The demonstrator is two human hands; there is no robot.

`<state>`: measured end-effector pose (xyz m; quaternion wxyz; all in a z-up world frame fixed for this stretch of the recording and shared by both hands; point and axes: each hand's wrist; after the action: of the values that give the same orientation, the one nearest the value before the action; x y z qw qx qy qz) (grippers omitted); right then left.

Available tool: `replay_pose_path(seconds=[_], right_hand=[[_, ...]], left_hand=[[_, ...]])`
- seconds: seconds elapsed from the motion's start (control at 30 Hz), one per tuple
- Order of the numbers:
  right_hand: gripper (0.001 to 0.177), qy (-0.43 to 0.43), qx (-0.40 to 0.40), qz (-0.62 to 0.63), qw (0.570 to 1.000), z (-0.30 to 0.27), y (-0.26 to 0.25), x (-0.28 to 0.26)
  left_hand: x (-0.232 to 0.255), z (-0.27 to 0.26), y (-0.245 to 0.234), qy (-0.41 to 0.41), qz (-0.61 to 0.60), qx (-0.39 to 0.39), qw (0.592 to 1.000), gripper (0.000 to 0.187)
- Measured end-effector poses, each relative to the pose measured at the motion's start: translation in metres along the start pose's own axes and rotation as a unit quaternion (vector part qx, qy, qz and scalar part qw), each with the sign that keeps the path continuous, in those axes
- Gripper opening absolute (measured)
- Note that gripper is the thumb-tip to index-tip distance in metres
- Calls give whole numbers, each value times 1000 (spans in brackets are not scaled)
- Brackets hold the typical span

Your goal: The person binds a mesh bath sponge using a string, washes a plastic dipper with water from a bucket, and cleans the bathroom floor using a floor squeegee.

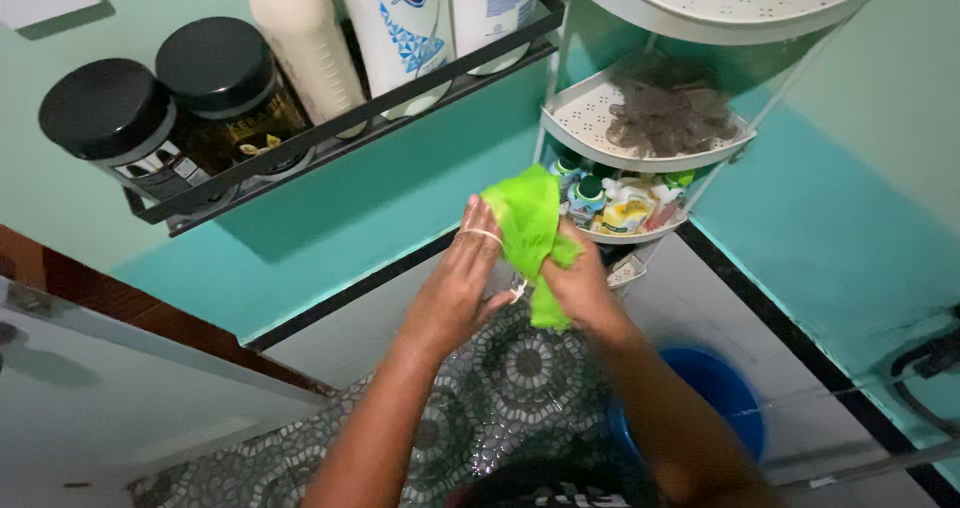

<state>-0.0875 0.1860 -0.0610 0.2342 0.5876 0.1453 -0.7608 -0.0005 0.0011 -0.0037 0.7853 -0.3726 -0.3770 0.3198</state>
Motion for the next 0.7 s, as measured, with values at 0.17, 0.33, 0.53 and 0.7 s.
replay_pose_path(seconds=[0.17, 0.33, 0.53, 0.7], right_hand=[[37, 33, -7, -164, 986, 9, -4, 26], [27, 285, -125, -225, 923, 11, -10, 21], [25, 97, -406, -62, 906, 2, -38, 28], [20, 101, -326, 26, 940, -13, -38, 49]], left_hand=[[7, -1, -1, 11, 97, 34, 995, 95], [13, 3, -15, -24, 47, -12, 999, 92], [7, 12, -30, -87, -213, -136, 964, 87], [-20, 12, -19, -42, -317, -195, 927, 84]])
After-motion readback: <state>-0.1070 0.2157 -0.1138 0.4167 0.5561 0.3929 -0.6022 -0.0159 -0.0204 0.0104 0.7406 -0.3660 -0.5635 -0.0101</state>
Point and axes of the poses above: each hand's wrist, its own z-axis towards the middle knuckle, its own y-axis out of the palm, x = y × z, and after that the axes turned 7 degrees about -x, right-handed
